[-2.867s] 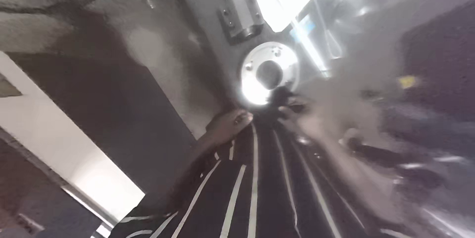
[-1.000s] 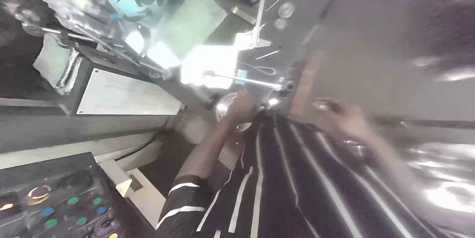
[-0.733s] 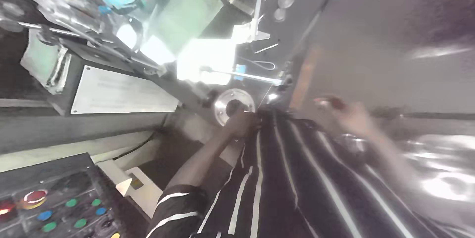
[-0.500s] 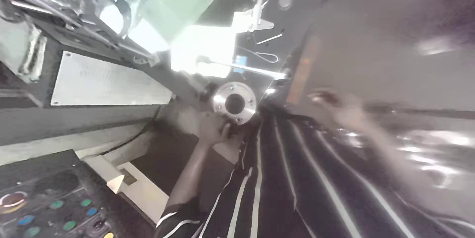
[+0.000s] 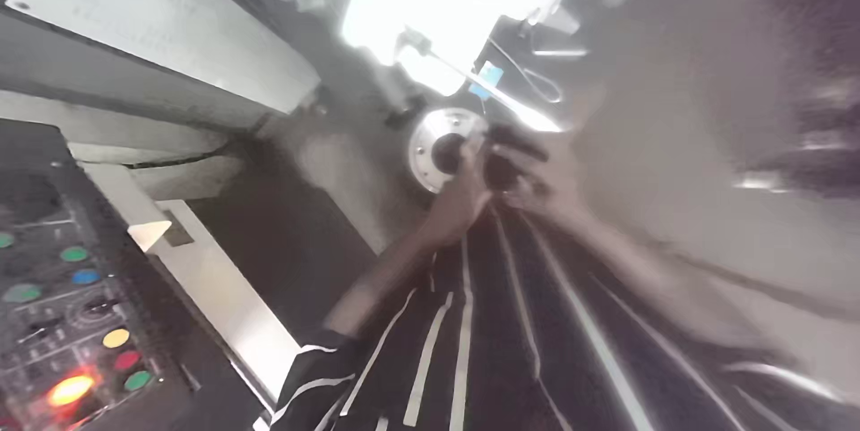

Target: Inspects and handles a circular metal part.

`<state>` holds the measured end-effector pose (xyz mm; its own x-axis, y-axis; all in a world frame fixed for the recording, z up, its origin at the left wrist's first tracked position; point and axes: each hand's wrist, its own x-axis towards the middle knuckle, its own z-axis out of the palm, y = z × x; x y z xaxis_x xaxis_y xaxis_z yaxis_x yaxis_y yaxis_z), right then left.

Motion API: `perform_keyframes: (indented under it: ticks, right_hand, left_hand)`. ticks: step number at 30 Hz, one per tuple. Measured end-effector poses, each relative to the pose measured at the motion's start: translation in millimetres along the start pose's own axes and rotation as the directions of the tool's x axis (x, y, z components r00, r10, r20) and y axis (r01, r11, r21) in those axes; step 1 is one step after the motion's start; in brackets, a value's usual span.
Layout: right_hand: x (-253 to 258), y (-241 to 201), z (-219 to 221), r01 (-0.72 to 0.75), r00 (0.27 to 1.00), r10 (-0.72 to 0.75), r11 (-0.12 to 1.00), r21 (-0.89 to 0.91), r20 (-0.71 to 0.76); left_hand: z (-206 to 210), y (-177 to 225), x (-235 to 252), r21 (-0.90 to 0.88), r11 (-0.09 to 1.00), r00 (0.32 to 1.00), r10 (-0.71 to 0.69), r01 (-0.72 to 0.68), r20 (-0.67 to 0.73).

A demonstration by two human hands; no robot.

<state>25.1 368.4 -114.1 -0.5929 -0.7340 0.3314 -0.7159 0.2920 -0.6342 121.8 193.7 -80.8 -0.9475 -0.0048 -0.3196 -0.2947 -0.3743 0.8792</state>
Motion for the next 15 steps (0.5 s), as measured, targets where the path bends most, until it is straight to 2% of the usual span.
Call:
perform_keyframes:
  ticks: [2,3,4,7,9,11,15]
  right_hand:
    - [0,13,-1,-0.09,0.995,0.095,0.989,0.117,-0.038]
    - [-5,15,-1,-0.183,0.981,0.192,0.968,0.17,-0.038]
    - [-9,20,0,-0.271,0.958,0.283,0.944,0.19,-0.04]
    - [-8,48,7,-0.533,0.846,0.53,0.837,0.124,0.056]
    - [-2,61,18,-0.623,0.78,0.616,0.781,0.039,0.109]
    - [8,68,31,-0.652,0.743,0.65,0.756,-0.046,0.159]
    - [26,75,54,-0.597,0.757,0.608,0.793,-0.124,0.239]
  left_hand:
    - [-25,-5,-18,0.32,0.945,0.997,0.06,-0.074,0.052]
    - [-35,-8,-30,0.457,0.888,0.999,0.04,-0.048,0.027]
    - [-41,-10,-39,0.491,0.871,0.999,0.002,0.023,-0.052]
    - [-68,-31,-57,0.379,0.923,0.973,0.023,0.067,-0.228]
    - [-82,-47,-69,0.324,0.937,0.945,-0.022,0.134,-0.326]
    - [-88,-61,-77,0.272,0.943,0.925,-0.084,0.194,-0.371]
    - [-88,-72,-83,0.189,0.954,0.918,-0.15,0.232,-0.367]
